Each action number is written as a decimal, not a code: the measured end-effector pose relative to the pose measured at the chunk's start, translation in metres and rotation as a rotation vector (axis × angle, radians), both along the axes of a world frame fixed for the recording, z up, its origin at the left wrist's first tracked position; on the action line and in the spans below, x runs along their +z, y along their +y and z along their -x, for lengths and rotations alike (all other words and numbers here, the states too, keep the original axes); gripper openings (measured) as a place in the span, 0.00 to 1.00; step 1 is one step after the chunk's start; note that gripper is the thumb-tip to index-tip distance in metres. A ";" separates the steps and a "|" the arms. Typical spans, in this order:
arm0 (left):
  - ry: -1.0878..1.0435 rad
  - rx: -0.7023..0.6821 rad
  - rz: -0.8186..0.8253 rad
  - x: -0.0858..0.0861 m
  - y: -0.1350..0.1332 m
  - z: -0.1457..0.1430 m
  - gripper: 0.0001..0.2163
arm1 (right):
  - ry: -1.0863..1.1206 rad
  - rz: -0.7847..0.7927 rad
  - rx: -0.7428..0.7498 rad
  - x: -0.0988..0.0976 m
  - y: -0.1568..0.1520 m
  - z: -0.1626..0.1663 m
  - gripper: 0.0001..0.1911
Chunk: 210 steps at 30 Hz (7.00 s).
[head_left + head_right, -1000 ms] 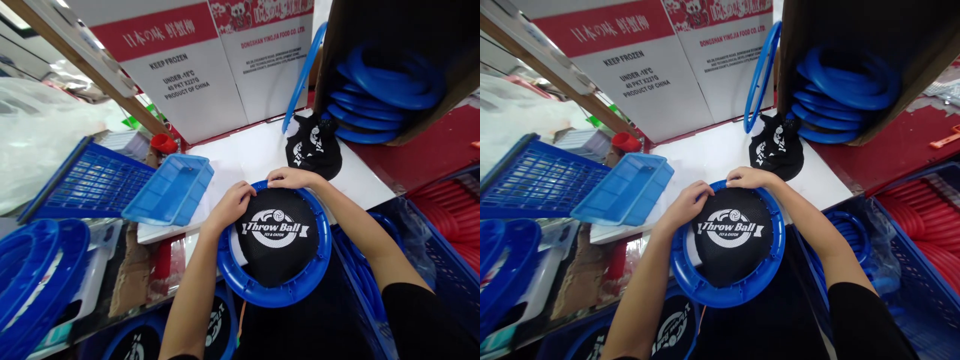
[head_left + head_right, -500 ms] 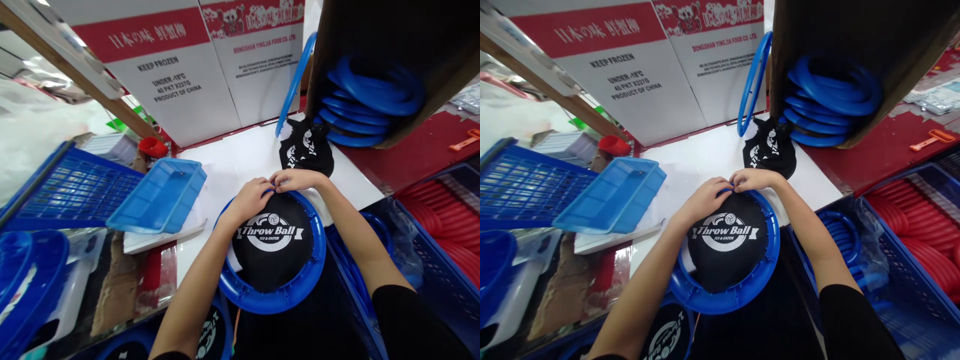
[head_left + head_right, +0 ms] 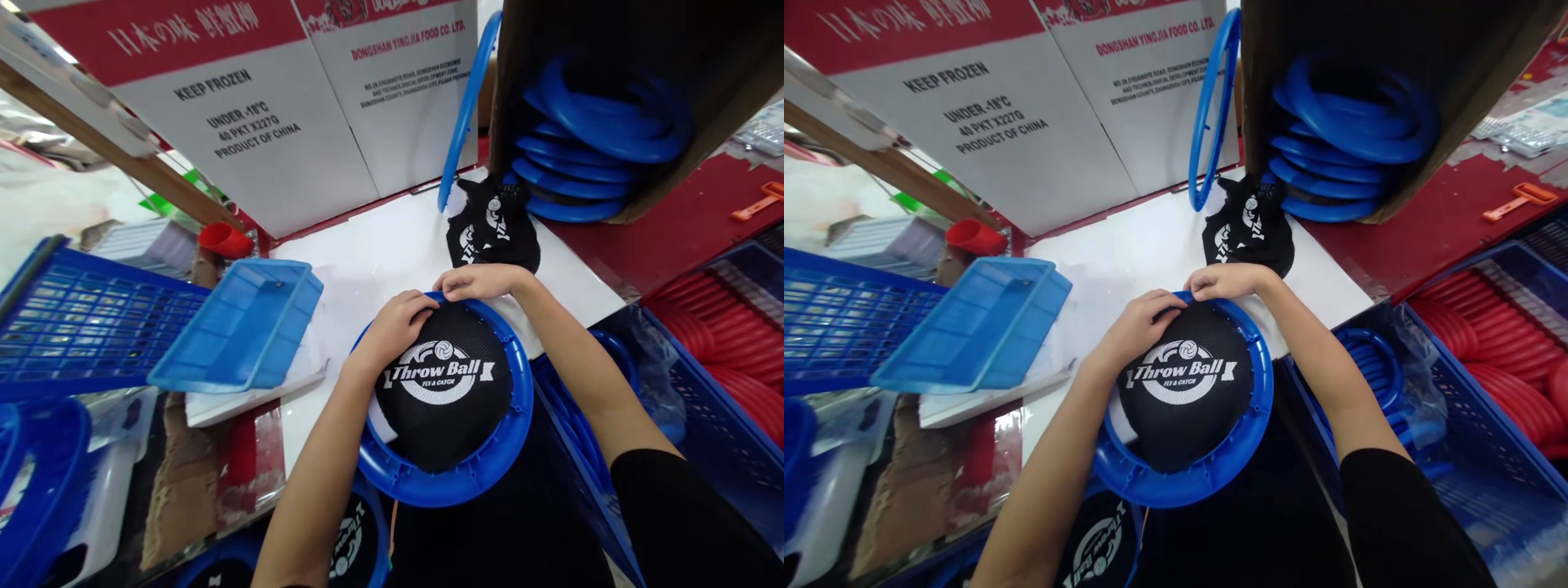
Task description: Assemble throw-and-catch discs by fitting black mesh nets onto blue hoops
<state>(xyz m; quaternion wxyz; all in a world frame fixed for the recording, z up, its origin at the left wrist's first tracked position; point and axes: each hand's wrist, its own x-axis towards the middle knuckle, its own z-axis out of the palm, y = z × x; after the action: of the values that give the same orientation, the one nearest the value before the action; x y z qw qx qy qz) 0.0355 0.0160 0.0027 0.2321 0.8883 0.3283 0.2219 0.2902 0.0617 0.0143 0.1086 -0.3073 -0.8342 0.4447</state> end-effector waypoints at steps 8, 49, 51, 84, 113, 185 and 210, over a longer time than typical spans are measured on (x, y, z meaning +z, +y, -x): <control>0.072 -0.078 -0.087 -0.006 -0.001 0.005 0.19 | -0.064 -0.119 -0.008 -0.001 -0.004 0.006 0.06; 0.183 0.276 0.079 0.026 -0.018 0.053 0.04 | -0.097 -0.256 -0.188 0.005 -0.020 0.012 0.19; 0.188 0.282 0.073 0.025 -0.018 0.050 0.05 | -0.093 -0.255 -0.171 0.007 -0.019 0.008 0.20; -0.224 0.394 0.358 0.007 0.008 0.041 0.10 | 0.001 -0.287 -0.119 -0.014 -0.006 0.046 0.07; -0.085 0.315 0.194 0.001 0.010 0.044 0.06 | -0.038 -0.047 0.113 0.003 0.029 0.070 0.04; 0.286 0.253 0.081 0.015 -0.015 0.061 0.14 | -0.178 -0.395 -0.257 0.006 0.000 0.040 0.05; -0.140 0.638 0.221 0.018 -0.002 0.071 0.03 | -0.093 -0.244 -0.431 0.001 0.022 0.014 0.05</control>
<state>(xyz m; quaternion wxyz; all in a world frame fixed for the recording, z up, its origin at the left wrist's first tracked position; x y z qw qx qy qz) -0.0353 0.0139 0.0210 0.2680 0.6930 0.5948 0.3068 0.2766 0.0835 0.0149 0.1989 -0.4826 -0.8012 0.2927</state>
